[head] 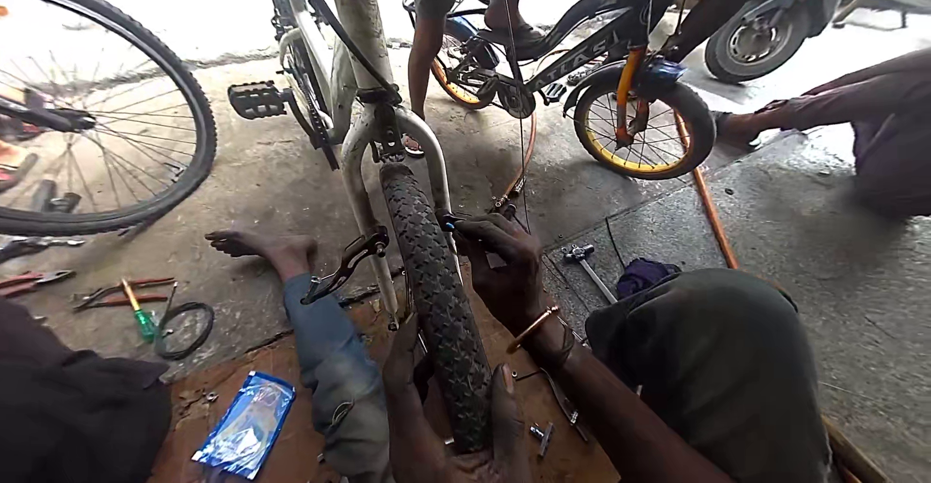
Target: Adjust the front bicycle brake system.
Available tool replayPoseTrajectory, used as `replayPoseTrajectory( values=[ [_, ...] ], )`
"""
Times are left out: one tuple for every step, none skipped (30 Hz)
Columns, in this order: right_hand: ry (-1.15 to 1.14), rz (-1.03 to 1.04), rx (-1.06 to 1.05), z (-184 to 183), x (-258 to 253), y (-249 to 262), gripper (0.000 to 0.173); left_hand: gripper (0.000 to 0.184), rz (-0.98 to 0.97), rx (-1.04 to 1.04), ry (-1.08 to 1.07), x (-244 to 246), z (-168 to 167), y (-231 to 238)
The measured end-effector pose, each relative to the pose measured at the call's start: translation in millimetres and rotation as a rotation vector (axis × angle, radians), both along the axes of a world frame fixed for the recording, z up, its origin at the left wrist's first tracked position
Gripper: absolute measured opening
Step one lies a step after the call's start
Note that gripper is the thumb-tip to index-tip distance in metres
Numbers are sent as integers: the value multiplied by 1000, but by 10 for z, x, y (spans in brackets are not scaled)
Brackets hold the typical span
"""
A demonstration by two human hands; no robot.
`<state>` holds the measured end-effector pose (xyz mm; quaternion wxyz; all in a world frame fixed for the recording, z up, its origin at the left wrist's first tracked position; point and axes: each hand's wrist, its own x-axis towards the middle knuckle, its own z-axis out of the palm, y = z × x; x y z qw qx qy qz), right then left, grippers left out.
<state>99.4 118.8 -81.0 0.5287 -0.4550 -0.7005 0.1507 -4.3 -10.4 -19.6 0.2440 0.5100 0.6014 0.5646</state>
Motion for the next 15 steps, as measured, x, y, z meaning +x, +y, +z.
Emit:
replayPoseTrajectory(
  values=[
    [-32, -21, 24, 22, -28, 12, 19, 82, -12, -10, -18, -5, 16, -6],
    [-59, -52, 47, 43, -65, 35, 17, 82, -26, -15, -38, -10, 25, -10],
    [-78, -78, 74, 54, -98, 59, 15, 82, -38, -13, -48, -17, 27, -11],
    [-87, -99, 102, 56, -124, 75, 14, 82, -45, -5, -47, -23, 23, -7],
    [-91, -117, 124, 48, -143, 84, 14, 82, -49, 4, -38, -30, 19, -3],
    [-97, -136, 136, 41, -156, 85, 15, 82, -53, 12, -23, -39, 16, -1],
    [-103, -155, 149, 38, -169, 84, 15, 81, -56, 19, -13, -48, 11, 0],
    [-115, -172, 161, 39, -182, 82, 15, 80, -59, 29, -10, -56, 1, 1],
    [-132, -186, 169, 42, -195, 83, 15, 80, -64, 37, -12, -64, -6, 2],
    [-150, -199, 172, 42, -205, 80, 14, 80, -68, 41, -8, -72, -12, 3],
    [-161, -213, 173, 42, -214, 73, 13, 80, -70, 42, -1, -76, -13, 4],
    [-161, -228, 175, 39, -223, 69, 13, 80, -68, 43, 5, -77, -13, 6],
    [-158, -239, 180, 34, -230, 68, 13, 81, -67, 42, 6, -78, -18, 5],
    [-157, -249, 184, 30, -235, 69, 13, 81, -65, 40, 7, -86, -25, 6],
    [-158, -259, 184, 26, -238, 72, 13, 84, -67, 35, 10, -109, -42, 9]
  ],
)
